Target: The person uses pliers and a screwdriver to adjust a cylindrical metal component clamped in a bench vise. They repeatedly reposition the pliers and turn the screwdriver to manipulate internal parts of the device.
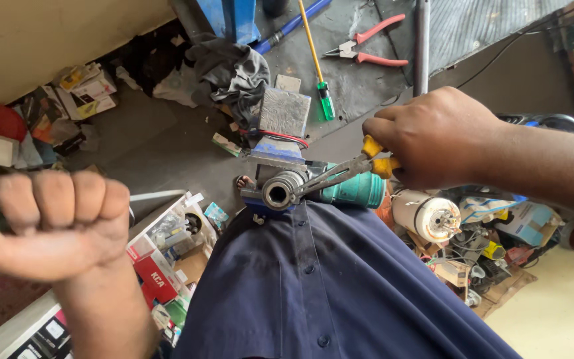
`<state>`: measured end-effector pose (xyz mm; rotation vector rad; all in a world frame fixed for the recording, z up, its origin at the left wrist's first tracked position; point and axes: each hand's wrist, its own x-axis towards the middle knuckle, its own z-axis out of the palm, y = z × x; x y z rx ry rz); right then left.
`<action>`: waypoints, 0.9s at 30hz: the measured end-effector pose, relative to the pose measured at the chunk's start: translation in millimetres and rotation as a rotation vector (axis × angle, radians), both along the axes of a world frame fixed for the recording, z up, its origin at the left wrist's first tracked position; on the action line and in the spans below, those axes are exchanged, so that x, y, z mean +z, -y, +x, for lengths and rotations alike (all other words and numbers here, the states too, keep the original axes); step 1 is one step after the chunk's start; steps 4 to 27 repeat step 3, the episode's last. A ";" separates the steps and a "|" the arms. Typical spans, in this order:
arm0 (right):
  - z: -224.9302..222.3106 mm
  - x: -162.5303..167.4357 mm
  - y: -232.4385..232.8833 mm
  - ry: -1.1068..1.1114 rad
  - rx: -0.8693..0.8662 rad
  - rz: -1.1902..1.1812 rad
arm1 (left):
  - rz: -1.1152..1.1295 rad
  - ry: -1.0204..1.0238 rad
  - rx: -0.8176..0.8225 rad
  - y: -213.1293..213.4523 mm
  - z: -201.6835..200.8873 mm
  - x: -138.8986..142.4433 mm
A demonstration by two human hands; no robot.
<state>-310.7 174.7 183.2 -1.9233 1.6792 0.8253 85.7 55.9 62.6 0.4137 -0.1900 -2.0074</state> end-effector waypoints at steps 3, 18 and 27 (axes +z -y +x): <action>9.1 12.7 0.5 -0.071 -0.045 0.121 | -0.038 -0.053 -0.012 -23.3 28.0 -39.0; 9.1 12.7 0.5 -0.071 -0.045 0.121 | -0.038 -0.053 -0.012 -23.3 28.0 -39.0; 9.1 12.7 0.5 -0.071 -0.045 0.121 | -0.038 -0.053 -0.012 -23.3 28.0 -39.0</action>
